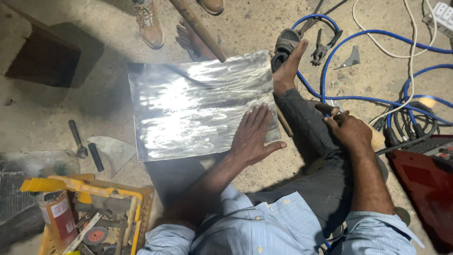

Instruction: The person hammers a rectangular metal sheet to create a curved shape, then uses an angle grinder with a flap disc to smooth and finish the surface. A second person assists by holding the sheet during grinding.

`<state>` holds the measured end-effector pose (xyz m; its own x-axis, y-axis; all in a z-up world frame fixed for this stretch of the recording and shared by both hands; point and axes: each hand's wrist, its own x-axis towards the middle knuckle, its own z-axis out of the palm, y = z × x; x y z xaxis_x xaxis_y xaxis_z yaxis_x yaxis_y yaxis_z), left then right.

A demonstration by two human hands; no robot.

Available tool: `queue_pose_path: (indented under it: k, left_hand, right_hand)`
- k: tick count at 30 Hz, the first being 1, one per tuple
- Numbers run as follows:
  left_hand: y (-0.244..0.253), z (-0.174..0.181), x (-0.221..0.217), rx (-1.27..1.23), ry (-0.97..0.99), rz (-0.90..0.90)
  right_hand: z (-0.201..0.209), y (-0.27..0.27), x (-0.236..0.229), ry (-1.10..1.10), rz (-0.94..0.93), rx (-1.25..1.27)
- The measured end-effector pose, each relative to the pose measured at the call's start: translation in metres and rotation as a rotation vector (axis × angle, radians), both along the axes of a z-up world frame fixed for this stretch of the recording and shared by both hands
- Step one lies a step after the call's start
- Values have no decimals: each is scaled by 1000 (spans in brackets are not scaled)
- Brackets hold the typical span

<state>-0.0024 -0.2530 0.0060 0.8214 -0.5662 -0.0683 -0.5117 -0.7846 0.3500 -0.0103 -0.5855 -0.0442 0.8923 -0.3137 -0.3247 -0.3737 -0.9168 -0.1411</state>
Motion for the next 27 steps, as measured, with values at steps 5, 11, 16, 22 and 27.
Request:
queue_pose_path:
  k: [5, 11, 16, 22, 27]
  left_hand:
    - [72, 11, 27, 259, 133, 118]
    - [170, 25, 87, 475, -87, 528]
    - [146, 15, 109, 498, 38, 548]
    - [79, 4, 104, 236, 90, 447]
    - [47, 11, 80, 230, 73, 328]
  right_hand:
    - [-4, 0, -6, -35, 24, -19]
    - [0, 4, 0, -7, 7, -23]
    - [0, 8, 1, 65, -63, -5]
    - [-1, 3, -4, -9, 8, -1]
    - [-1, 2, 0, -25, -12, 31]
